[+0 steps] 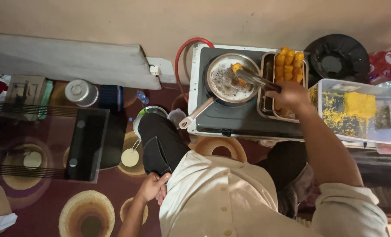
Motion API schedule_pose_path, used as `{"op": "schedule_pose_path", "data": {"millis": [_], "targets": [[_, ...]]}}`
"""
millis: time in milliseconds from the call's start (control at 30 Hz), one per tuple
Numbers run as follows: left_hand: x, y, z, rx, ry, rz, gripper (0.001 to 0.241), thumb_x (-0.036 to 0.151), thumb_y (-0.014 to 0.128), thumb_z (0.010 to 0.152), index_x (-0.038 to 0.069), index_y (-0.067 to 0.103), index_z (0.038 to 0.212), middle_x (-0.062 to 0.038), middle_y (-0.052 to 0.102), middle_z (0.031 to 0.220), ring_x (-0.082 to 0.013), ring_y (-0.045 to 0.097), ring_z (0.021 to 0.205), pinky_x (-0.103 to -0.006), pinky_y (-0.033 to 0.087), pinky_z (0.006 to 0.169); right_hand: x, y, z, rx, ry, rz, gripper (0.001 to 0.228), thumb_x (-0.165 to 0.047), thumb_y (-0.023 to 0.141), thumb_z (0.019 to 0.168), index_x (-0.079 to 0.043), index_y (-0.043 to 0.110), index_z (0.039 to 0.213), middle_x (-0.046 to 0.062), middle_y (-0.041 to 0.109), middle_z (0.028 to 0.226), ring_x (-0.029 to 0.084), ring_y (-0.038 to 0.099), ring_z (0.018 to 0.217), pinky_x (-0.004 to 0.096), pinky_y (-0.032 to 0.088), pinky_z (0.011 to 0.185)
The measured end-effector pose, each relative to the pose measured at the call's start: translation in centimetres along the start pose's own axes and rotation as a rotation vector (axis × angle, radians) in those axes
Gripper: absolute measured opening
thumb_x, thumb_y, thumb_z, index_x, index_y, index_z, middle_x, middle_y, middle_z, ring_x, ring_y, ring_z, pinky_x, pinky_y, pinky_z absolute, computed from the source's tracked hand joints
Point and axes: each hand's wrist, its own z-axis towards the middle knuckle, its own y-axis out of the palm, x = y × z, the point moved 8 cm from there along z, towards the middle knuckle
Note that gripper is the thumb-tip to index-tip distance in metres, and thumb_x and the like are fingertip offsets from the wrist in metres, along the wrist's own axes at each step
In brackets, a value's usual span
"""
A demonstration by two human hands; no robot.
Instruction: Frying small food items in a pan and transferring them to a tray using tongs.
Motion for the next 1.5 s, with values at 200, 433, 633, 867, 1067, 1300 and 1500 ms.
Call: {"op": "schedule_pose_path", "data": {"millis": [200, 433, 633, 867, 1067, 1300, 1500], "targets": [[0.4, 0.1, 0.0, -0.032, 0.010, -0.007, 0.079, 0.052, 0.052, 0.098, -0.006, 0.066, 0.047, -0.022, 0.062, 0.042, -0.0255, 0.061, 0.032, -0.0269, 0.049, 0.040, -1.2, -0.2, -2.4, -0.090, 0.002, -0.052, 0.041, -0.058, 0.053, 0.101, -0.029, 0.071, 0.124, 0.005, 0.075, 0.108, 0.028, 0.067, 0.104, 0.038, 0.045, 0.084], [0.4, 0.0, -0.1, -0.006, 0.024, 0.000, 0.079, 0.051, 0.052, 0.098, -0.006, 0.067, 0.046, -0.021, 0.061, 0.040, -0.0250, 0.061, 0.032, -0.0260, 0.050, 0.042, -1.0, -3.4, -3.9, -0.007, 0.096, -0.099, 0.038, -0.052, 0.053, 0.105, -0.020, 0.066, 0.120, 0.008, 0.069, 0.087, 0.026, 0.066, 0.074, 0.035, 0.049, 0.060], [0.0, 0.0, 0.3, -0.018, 0.044, 0.005, 0.079, 0.050, 0.050, 0.100, -0.005, 0.067, 0.046, -0.020, 0.061, 0.039, -0.0234, 0.059, 0.030, -0.0263, 0.051, 0.043, 0.0, -5.2, -5.4, 0.103, 0.122, -0.137, 0.045, -0.064, 0.050, 0.104, -0.021, 0.063, 0.111, 0.010, 0.073, 0.087, 0.033, 0.071, 0.083, 0.041, 0.050, 0.069], [-1.1, 0.0, 1.1, -0.025, 0.067, 0.015, 0.078, 0.051, 0.051, 0.099, -0.004, 0.071, 0.046, -0.017, 0.062, 0.038, -0.0213, 0.060, 0.031, -0.0252, 0.052, 0.044, 0.4, 0.5, -3.4, -0.078, 0.066, -0.424, 0.065, -0.070, 0.039, 0.103, -0.015, 0.060, 0.133, 0.016, 0.075, 0.104, 0.032, 0.074, 0.093, 0.043, 0.059, 0.076], [0.0, -0.2, 0.5, -0.007, 0.024, 0.047, 0.080, 0.053, 0.049, 0.098, -0.005, 0.068, 0.046, -0.020, 0.063, 0.040, -0.0242, 0.063, 0.033, -0.0252, 0.052, 0.043, -1.2, 2.0, -0.8, 0.039, 0.010, -0.236, 0.051, -0.060, 0.060, 0.098, -0.012, 0.066, 0.115, 0.013, 0.073, 0.097, 0.037, 0.072, 0.093, 0.049, 0.058, 0.079], [-0.3, 0.1, 0.5, -0.007, 0.070, -0.004, 0.079, 0.050, 0.050, 0.100, -0.005, 0.068, 0.045, -0.020, 0.061, 0.038, -0.0232, 0.060, 0.030, -0.0267, 0.052, 0.041, -0.4, 2.0, -0.2, -0.039, -0.005, -0.255, 0.055, -0.065, 0.047, 0.100, -0.033, 0.061, 0.142, 0.011, 0.076, 0.117, 0.032, 0.070, 0.109, 0.043, 0.051, 0.088], [-0.1, -0.2, 0.8, -0.013, 0.032, 0.004, 0.079, 0.051, 0.051, 0.099, -0.005, 0.068, 0.046, -0.019, 0.062, 0.039, -0.0230, 0.060, 0.031, -0.0264, 0.052, 0.043, 0.0, -2.2, -3.8, -0.066, 0.204, -0.075, 0.040, -0.056, 0.054, 0.106, -0.020, 0.066, 0.119, 0.010, 0.070, 0.092, 0.028, 0.066, 0.083, 0.039, 0.050, 0.070]]}}
